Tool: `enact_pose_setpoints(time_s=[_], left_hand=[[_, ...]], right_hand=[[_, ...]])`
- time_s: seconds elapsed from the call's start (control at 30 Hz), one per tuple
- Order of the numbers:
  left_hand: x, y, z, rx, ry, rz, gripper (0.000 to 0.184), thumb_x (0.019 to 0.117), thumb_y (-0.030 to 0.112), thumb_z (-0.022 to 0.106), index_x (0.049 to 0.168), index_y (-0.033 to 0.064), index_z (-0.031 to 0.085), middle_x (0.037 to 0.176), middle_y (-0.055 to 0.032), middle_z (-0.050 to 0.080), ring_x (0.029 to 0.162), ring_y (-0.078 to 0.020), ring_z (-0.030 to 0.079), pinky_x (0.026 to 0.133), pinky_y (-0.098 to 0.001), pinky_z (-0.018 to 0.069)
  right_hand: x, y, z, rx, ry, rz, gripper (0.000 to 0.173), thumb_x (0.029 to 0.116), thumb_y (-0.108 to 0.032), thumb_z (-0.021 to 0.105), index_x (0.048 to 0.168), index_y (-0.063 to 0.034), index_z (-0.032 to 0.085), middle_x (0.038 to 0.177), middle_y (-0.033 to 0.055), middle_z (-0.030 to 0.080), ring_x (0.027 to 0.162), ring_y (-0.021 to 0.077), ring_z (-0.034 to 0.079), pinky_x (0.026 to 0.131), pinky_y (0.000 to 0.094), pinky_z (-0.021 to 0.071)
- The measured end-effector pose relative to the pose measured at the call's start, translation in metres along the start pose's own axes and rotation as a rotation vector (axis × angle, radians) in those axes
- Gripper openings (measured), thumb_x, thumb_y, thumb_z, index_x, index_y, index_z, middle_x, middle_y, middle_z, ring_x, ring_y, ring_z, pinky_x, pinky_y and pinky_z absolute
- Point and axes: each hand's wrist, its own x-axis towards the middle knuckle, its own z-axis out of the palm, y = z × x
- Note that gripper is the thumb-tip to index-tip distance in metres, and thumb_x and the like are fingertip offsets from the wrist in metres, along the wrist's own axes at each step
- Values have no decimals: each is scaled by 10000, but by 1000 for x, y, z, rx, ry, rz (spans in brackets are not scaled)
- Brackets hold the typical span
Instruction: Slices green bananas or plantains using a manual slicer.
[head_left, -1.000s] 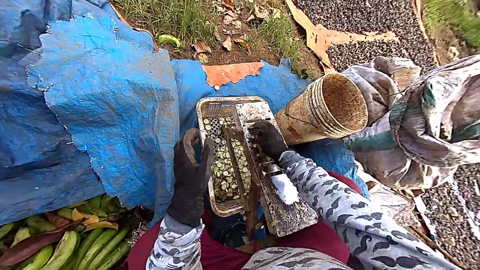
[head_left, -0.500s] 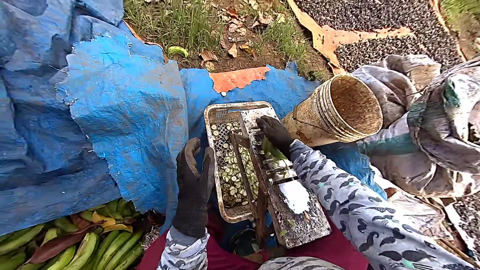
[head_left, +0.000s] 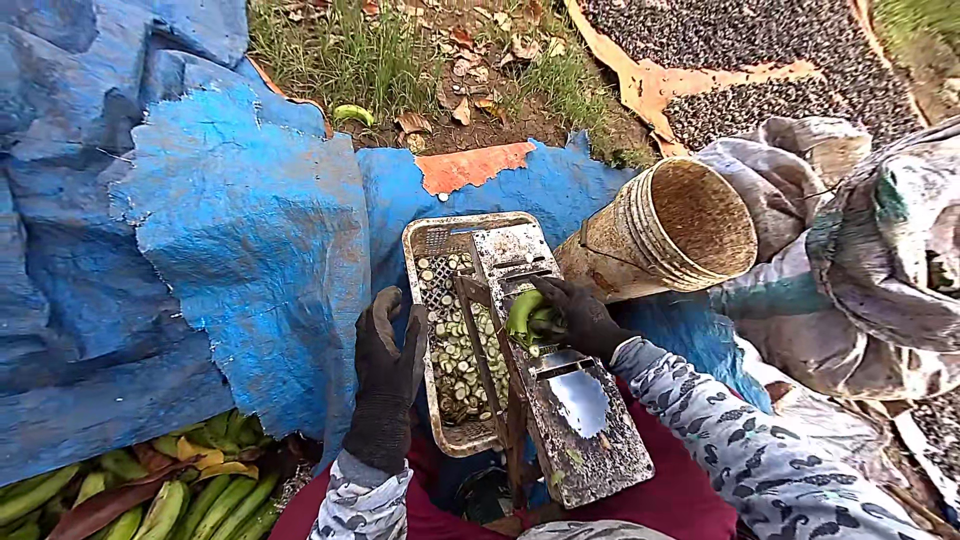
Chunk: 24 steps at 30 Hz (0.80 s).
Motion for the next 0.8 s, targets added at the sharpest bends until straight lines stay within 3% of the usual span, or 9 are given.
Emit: enact_pose_setpoints(time_s=[0.03,0.1,0.2,0.33,0.43,0.5,0.6,0.7,0.8], left_hand=[[0,1,1,0,-12,-4,515,1012,359,591,1430,68,511,1405,-143,567,1278,-213,563,1067,-400,472],[-1,3,3,-1,-35,3,519,1013,365,587,1428,63,511,1408,-150,563,1287,-229,557,1074,-424,466],[-1,0,3,-8,-51,8,539,1010,388,587,1440,75,502,1412,-144,562,1278,-214,568,1063,-415,482],[-3,2,10,77,-54,6,516,1017,336,593,1434,46,506,1426,-177,547,1301,-271,546,1078,-450,454],[-16,11,39,253,-251,106,539,1024,319,589,1456,6,508,1455,-247,522,1366,-395,487,1140,-535,375],[-27,22,69,360,-455,218,658,1005,362,608,1516,-14,437,1515,-268,464,1446,-425,391,1212,-532,267],[-29,36,108,533,-774,246,889,952,414,682,1603,-1,243,1619,-235,326,1540,-375,222,1270,-467,102],[-20,36,133,587,-891,229,827,924,205,719,1584,-24,276,1583,-243,376,1502,-383,296,1251,-462,182],[-13,39,135,560,-872,169,658,982,166,634,1553,-13,360,1530,-228,457,1462,-342,388,1230,-439,259]], right_hand=[[-4,-4,2,31,9,56,785,918,-524,717,1574,-197,436,1421,209,578,1257,412,594,1012,615,490],[-9,-12,-3,126,67,168,677,923,-485,734,1507,-206,534,1276,219,649,1138,409,644,951,623,513],[-22,-19,-19,166,189,286,533,940,-427,726,1406,-185,635,1285,184,668,1134,392,655,934,647,510],[-54,-44,-37,-167,184,221,372,976,-340,663,1263,-111,727,1069,252,693,983,452,680,815,622,542],[-64,-67,-31,-294,70,192,333,1014,-265,601,1269,-83,713,1097,284,688,1015,484,678,837,629,533],[-62,-74,-25,-288,37,208,344,1025,-265,578,1295,-88,698,1126,277,686,1049,477,670,864,622,523],[-62,-77,-18,-179,103,215,406,997,-330,606,1323,-100,684,1147,256,691,1053,449,680,877,597,537],[-81,-55,2,18,351,14,599,928,-486,670,1378,-91,656,1070,207,722,920,379,703,809,547,575],[-93,-31,20,-29,538,-186,818,878,-681,636,1443,-92,594,1163,145,732,1062,312,688,1003,542,513]])
